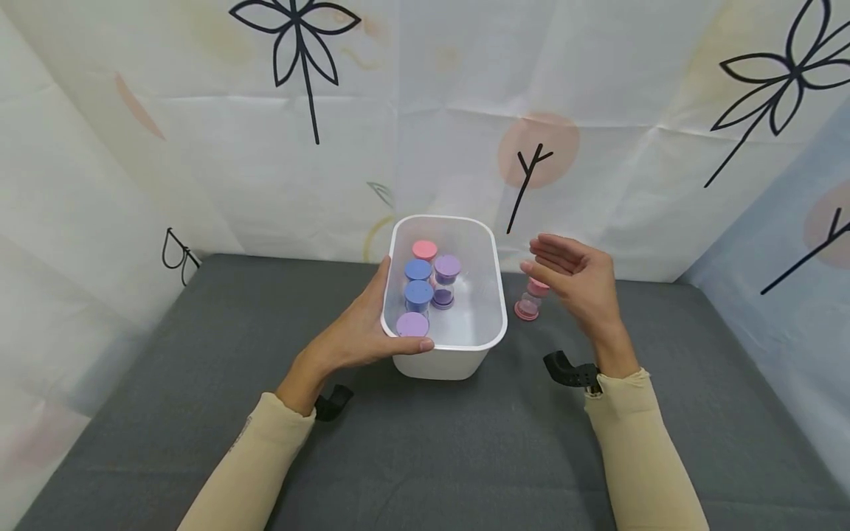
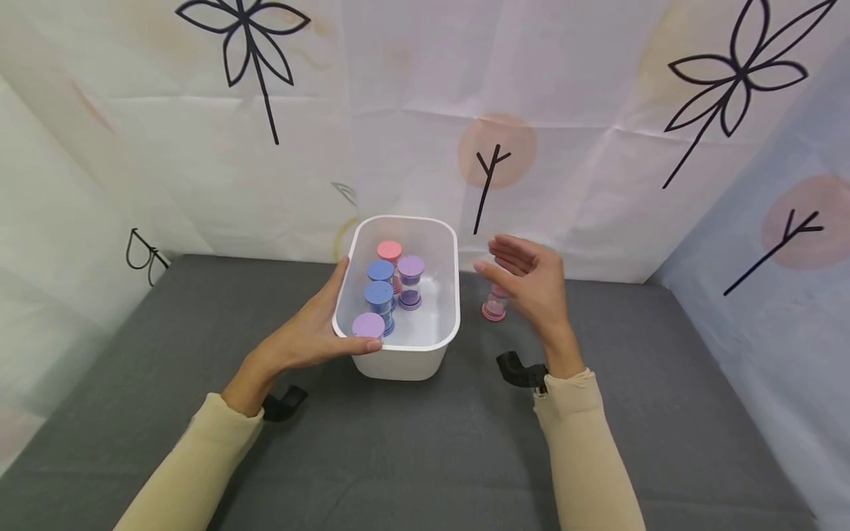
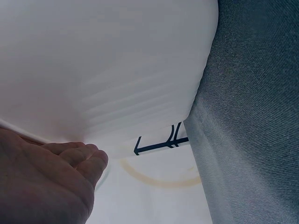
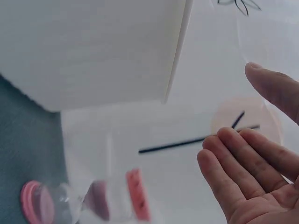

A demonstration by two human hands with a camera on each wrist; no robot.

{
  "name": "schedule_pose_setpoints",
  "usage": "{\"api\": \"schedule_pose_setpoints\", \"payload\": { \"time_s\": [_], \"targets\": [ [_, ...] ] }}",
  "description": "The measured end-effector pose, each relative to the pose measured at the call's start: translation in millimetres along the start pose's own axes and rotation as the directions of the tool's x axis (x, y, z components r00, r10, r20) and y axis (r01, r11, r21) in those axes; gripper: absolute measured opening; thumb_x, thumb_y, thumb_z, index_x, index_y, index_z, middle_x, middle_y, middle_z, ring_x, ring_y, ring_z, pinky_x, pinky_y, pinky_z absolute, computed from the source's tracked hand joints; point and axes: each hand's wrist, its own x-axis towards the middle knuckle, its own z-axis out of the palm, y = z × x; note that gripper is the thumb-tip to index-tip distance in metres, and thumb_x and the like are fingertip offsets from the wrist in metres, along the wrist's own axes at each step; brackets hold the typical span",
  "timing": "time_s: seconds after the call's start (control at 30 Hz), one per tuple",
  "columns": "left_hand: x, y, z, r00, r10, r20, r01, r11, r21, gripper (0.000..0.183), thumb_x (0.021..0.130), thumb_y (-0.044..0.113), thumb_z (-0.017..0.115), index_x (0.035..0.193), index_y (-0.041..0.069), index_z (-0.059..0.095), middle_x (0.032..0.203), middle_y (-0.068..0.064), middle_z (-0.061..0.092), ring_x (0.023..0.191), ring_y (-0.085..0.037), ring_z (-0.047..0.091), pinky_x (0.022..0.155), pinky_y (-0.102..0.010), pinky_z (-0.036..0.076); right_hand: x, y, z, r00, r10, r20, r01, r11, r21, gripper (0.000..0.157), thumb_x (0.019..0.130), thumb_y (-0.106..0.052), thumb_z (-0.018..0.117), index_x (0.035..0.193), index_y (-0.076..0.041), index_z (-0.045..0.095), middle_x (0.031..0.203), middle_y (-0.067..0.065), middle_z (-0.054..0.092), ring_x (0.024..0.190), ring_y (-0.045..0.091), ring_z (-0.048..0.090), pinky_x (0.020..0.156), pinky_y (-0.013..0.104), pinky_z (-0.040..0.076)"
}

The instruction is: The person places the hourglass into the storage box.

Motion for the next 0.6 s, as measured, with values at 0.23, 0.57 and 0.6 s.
{"api": "schedule_pose_setpoints", "payload": {
  "time_s": [0.23, 0.57, 0.6],
  "targets": [
    [-0.2, -2.1, 0.6, 1.000, 0.011, 0.001, -0.011, 1.000, 0.000, 0.117, 0.073, 0.020, 0.092, 0.159, 0.023, 0.014, 0.151, 0.003, 0.039, 0.135, -0.029, 0.046, 0.109, -0.047, 0.038, -9, 21, -15.3, 0.991, 0.009, -0.130, -0.019, 0.997, -0.073, 0.056, 0.083, -0.003, 0.083, 0.135, 0.005, 0.061, 0.127, 0.021, 0.066, 0.114, 0.018, 0.066, 0.096, 0.023, 0.050],
    [-2.2, -1.8, 0.1, 1.000, 0.006, 0.006, -0.006, 1.000, -0.003, 0.119, 0.072, 0.018, 0.093, 0.159, 0.023, 0.012, 0.151, 0.003, 0.038, 0.134, -0.030, 0.046, 0.108, -0.048, 0.039, -9, 47, -25.8, 0.994, 0.086, -0.061, -0.095, 0.982, -0.165, 0.061, 0.086, -0.008, 0.082, 0.139, 0.007, 0.056, 0.134, 0.025, 0.061, 0.122, 0.027, 0.062, 0.100, 0.026, 0.048],
    [-2.1, -2.8, 0.3, 1.000, 0.006, 0.006, -0.006, 1.000, -0.007, 0.119, 0.072, 0.018, 0.093, 0.159, 0.024, 0.012, 0.151, 0.003, 0.038, 0.134, -0.030, 0.046, 0.108, -0.049, 0.039, -9, 50, -26.9, 0.994, 0.100, -0.042, -0.105, 0.980, -0.168, 0.061, 0.086, -0.009, 0.082, 0.139, 0.007, 0.055, 0.135, 0.026, 0.060, 0.121, 0.025, 0.062, 0.098, 0.023, 0.048]
  ]
}}
